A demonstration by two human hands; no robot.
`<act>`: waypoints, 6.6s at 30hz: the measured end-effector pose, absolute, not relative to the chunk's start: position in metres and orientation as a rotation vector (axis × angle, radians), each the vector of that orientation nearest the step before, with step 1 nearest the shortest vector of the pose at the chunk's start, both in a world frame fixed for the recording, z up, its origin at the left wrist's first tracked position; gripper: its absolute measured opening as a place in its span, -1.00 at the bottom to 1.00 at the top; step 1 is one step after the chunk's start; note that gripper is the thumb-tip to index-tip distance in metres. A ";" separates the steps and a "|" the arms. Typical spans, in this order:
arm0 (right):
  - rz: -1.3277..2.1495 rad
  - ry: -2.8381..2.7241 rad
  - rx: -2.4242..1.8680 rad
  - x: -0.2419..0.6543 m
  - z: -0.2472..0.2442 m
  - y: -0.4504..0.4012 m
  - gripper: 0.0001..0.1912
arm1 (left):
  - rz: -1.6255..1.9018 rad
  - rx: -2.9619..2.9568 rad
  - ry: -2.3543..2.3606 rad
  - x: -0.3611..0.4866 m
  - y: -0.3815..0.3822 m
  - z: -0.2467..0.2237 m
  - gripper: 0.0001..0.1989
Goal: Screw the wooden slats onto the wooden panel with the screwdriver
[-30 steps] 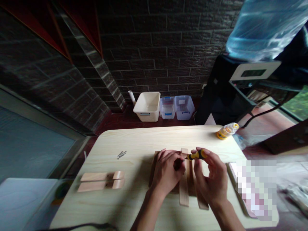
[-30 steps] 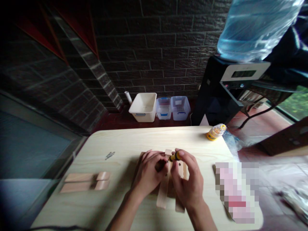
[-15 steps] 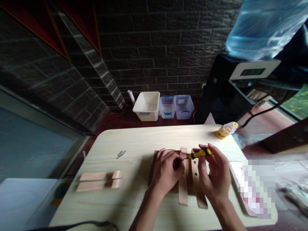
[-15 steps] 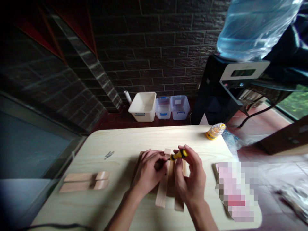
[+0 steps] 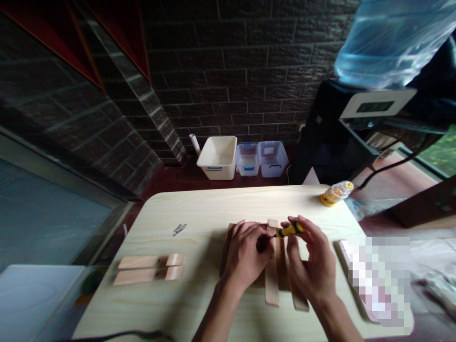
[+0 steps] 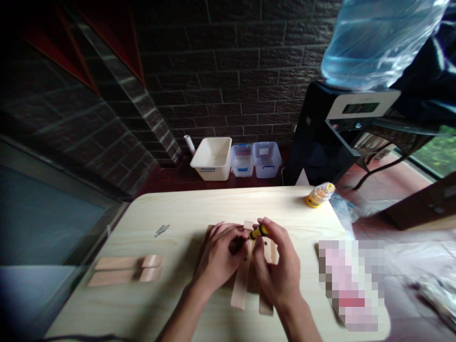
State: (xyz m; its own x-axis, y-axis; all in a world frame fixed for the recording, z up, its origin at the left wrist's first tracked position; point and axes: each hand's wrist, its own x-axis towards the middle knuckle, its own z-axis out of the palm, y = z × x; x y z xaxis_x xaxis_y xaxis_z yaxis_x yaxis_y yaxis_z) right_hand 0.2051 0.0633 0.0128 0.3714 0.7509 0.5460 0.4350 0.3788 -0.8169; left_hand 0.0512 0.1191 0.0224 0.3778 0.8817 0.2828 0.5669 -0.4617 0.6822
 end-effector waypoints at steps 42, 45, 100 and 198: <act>0.232 -1.572 -1.202 0.209 0.036 0.069 -0.43 | 0.787 2.192 1.262 0.053 0.119 0.026 -0.96; 0.208 -1.542 -1.223 0.210 0.034 0.067 -0.39 | 0.793 2.198 1.259 0.053 0.119 0.026 -0.92; 1.015 -0.348 -0.866 0.227 0.036 0.084 -0.77 | 0.971 2.239 1.212 0.050 0.119 0.026 -0.91; 0.929 -0.557 -1.043 0.220 0.042 0.079 -0.53 | 1.198 1.332 1.043 0.052 0.119 0.033 -0.70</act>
State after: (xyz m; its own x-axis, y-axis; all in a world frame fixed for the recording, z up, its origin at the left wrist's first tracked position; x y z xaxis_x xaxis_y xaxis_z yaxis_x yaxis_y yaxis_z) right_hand 0.2199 0.0788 0.0420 0.5157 0.8563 -0.0302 -0.3764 0.1948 -0.9058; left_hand 0.0523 0.1192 0.0328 0.1303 0.9855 0.1088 -0.0276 -0.1060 0.9940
